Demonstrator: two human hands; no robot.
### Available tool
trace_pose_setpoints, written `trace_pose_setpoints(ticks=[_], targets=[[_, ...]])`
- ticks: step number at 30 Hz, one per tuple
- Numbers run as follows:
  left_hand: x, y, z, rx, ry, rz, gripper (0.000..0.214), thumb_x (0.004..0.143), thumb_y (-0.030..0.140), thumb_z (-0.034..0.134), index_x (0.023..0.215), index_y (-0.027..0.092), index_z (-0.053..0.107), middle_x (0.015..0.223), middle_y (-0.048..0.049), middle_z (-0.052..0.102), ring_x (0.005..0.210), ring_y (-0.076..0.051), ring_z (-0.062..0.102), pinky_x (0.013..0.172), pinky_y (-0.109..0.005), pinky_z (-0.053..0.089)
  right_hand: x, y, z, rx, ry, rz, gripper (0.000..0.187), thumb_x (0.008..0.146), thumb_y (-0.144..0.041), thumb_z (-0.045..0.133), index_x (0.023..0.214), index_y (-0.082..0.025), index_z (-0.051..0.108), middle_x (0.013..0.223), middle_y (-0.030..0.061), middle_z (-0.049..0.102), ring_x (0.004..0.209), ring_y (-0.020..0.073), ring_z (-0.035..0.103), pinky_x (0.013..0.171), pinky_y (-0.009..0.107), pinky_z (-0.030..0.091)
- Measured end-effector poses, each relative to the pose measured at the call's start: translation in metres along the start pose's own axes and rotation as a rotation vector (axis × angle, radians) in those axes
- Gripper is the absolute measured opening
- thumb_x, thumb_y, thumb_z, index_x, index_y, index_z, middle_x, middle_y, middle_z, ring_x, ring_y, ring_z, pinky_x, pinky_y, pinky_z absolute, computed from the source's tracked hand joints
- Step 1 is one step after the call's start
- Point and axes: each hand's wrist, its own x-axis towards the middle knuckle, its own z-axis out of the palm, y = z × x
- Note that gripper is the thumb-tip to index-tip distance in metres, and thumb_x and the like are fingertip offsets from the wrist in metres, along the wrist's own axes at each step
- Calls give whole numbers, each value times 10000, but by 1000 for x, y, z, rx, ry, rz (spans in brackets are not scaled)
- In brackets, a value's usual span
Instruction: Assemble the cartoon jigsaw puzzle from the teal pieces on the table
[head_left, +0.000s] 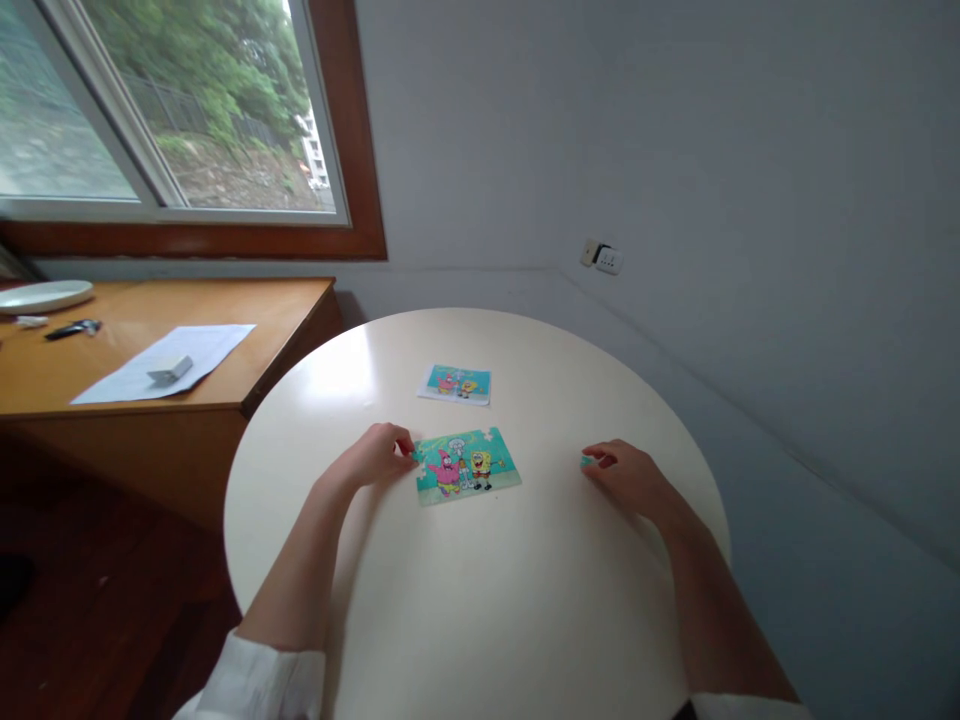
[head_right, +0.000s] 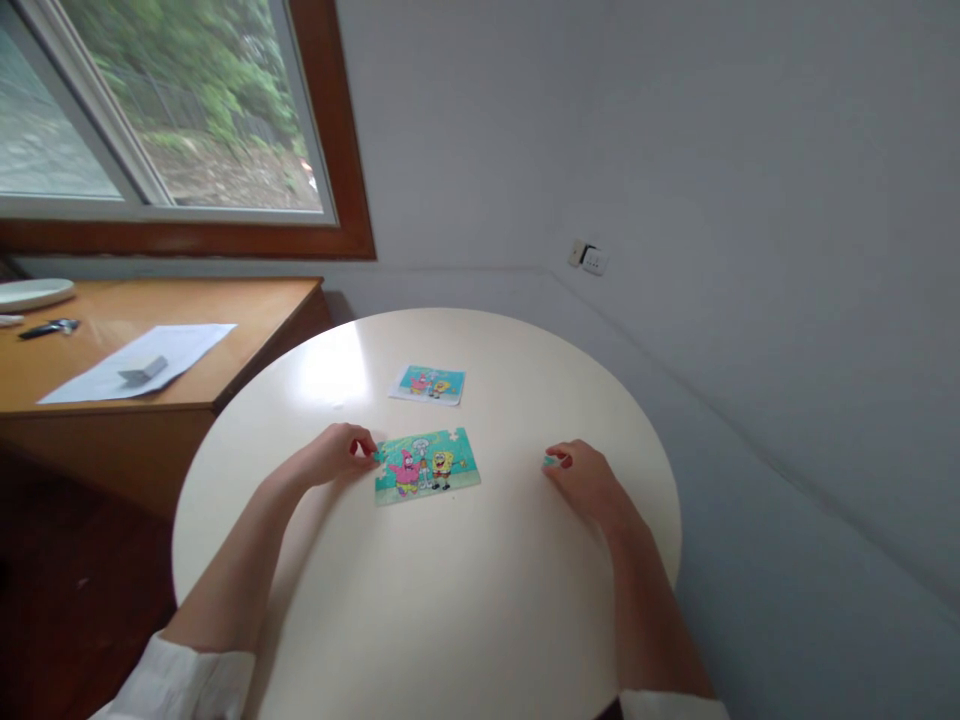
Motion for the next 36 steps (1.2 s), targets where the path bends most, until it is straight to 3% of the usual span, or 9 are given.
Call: trace_pose_setpoints(ticks=[8, 29, 36], targets=[[0, 0, 2, 20, -14, 25, 150, 579, 242, 575, 685, 162, 645, 666, -25, 595, 546, -117, 474, 508, -230, 350, 4, 12, 16, 97, 63, -10, 238, 638, -269, 574, 819, -155, 680, 786, 73, 647, 695, 178, 591, 674, 291, 463], [-1, 6, 0, 65, -33, 48, 247, 621, 238, 577, 835, 144, 657, 754, -34, 622, 598, -117, 512, 549, -224, 391, 6, 18, 19, 117, 70, -25, 252, 630, -297, 571, 820, -167, 675, 755, 57, 641, 669, 170, 583, 658, 292, 466], [0, 5, 0, 52, -23, 85, 206, 655, 227, 553, 805, 145, 669, 751, -36, 616, 592, -109, 497, 559, -226, 390, 5, 14, 17, 112, 59, -7, 263, 627, -290, 571, 831, -159, 674, 752, 57, 638, 671, 169, 581, 660, 289, 466]])
